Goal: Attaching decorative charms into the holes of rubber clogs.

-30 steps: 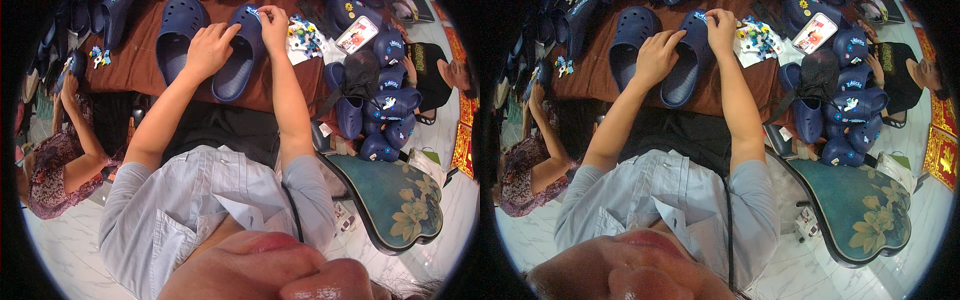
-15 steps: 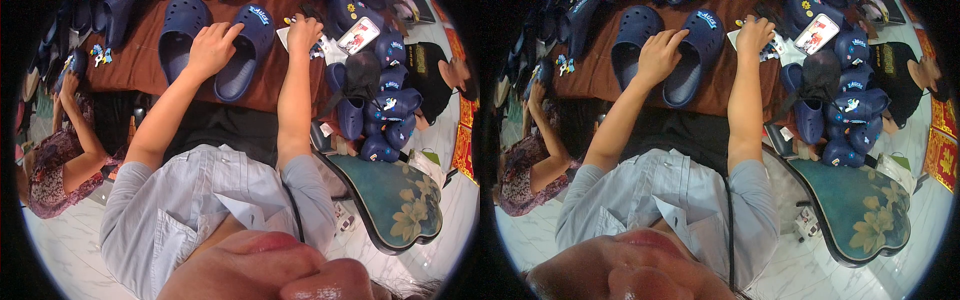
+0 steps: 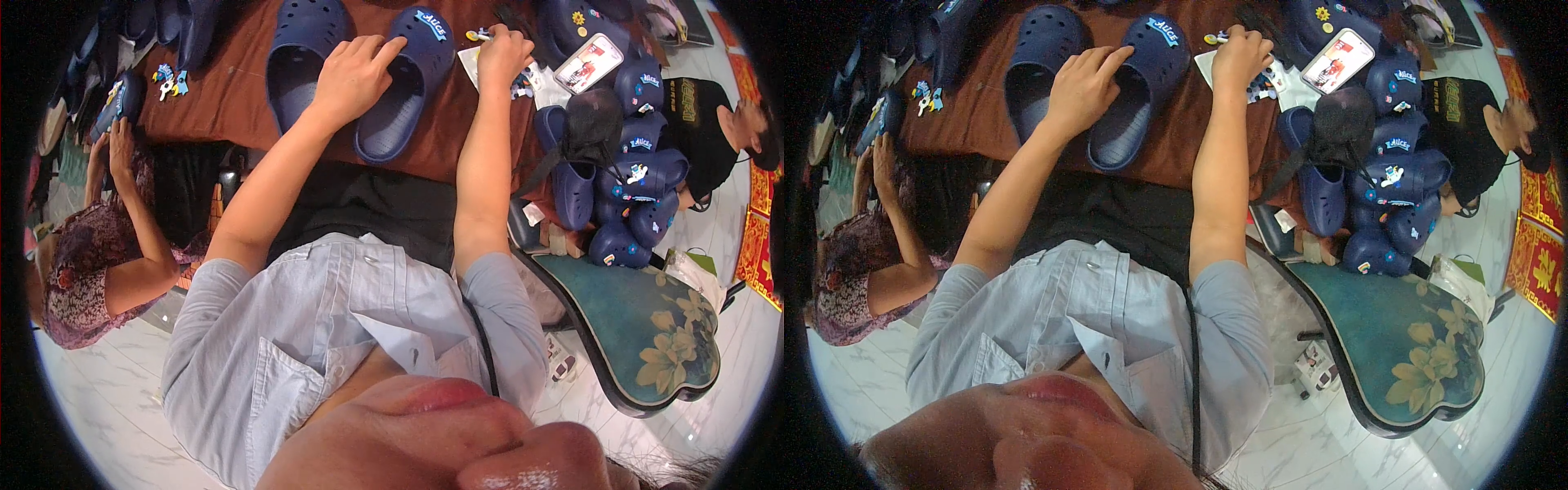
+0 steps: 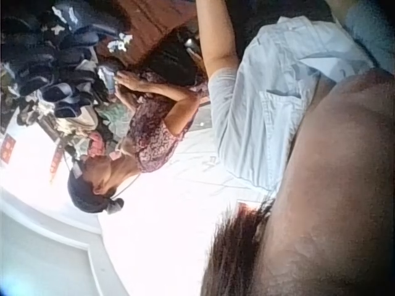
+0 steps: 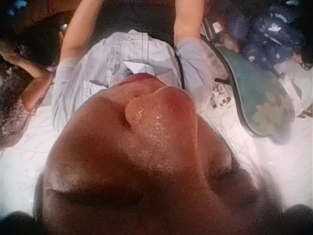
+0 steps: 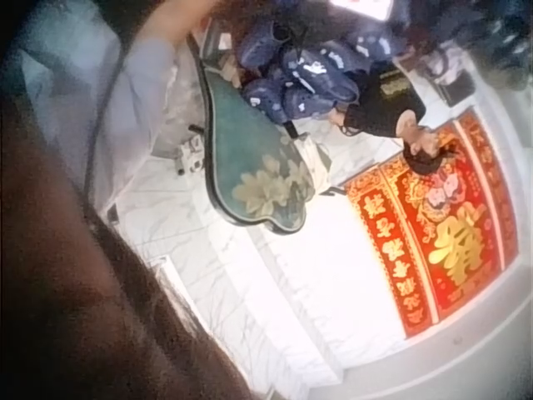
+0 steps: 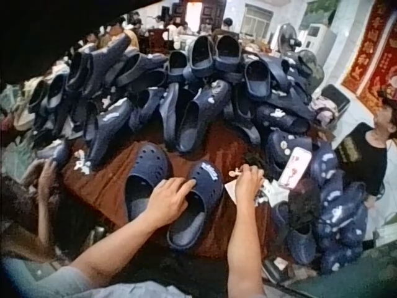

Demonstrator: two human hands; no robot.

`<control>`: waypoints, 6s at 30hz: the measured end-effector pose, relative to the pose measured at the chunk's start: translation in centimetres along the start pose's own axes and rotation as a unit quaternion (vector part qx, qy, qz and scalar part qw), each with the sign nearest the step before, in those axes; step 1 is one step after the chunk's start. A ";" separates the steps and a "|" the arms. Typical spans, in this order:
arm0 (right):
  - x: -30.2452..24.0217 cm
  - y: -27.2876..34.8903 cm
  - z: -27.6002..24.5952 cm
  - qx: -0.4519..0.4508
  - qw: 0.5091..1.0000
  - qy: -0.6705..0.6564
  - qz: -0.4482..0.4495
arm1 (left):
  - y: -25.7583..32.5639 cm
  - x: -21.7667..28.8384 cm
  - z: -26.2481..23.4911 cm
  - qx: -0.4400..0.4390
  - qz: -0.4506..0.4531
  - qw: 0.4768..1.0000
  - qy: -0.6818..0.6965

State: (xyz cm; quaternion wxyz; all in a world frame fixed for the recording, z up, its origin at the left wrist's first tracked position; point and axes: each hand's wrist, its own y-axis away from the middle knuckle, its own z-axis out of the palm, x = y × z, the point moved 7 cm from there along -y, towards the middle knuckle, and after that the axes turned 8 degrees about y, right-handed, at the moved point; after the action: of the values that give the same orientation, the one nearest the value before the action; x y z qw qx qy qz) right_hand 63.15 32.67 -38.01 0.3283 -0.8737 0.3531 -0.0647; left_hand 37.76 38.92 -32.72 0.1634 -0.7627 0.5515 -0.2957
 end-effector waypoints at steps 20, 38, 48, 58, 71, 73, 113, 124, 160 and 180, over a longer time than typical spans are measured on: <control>-0.7 -0.2 -0.8 -0.011 1.000 0.002 -0.007 | 0.0 0.0 -0.1 -0.008 -0.006 1.000 -0.001; -1.1 0.0 1.7 -0.246 0.574 -0.758 0.190 | 0.3 -0.2 0.2 -0.018 -0.020 1.000 0.001; -3.3 1.1 0.8 -0.339 0.578 -0.724 0.163 | 0.1 0.0 0.0 -0.012 -0.015 1.000 0.007; 2.9 -1.4 -1.4 -0.077 0.968 -0.208 0.118 | 0.2 -0.1 0.0 -0.008 -0.014 1.000 0.006; -2.1 -0.1 -1.1 -0.036 0.995 -0.036 -0.091 | 0.1 -0.1 -0.1 -0.007 -0.013 1.000 0.002; -2.3 0.0 -0.3 -0.074 0.991 -0.009 -0.112 | 0.1 -0.1 -0.1 -0.004 -0.011 1.000 0.004; -8.5 7.7 -9.7 -0.003 0.981 -0.114 -0.160 | 0.2 -0.5 0.6 -0.004 -0.026 1.000 0.001; -7.8 7.2 -9.9 0.025 0.976 -0.163 -0.142 | 0.1 -0.6 0.5 -0.012 -0.029 1.000 -0.002; -3.8 1.7 -2.4 -0.378 0.836 -0.397 0.031 | 0.2 -0.2 0.7 -0.014 -0.032 0.999 -0.006; -2.9 1.8 -0.3 -0.467 0.809 -0.350 0.063 | 0.1 -0.4 1.1 -0.003 -0.031 0.999 -0.014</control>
State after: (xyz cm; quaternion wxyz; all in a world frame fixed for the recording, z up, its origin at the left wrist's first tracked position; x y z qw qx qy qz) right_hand 59.87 33.43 -38.51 -0.0150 -0.8609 0.2561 0.4393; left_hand 38.25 39.15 -33.73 0.1592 -0.7840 0.5263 -0.2882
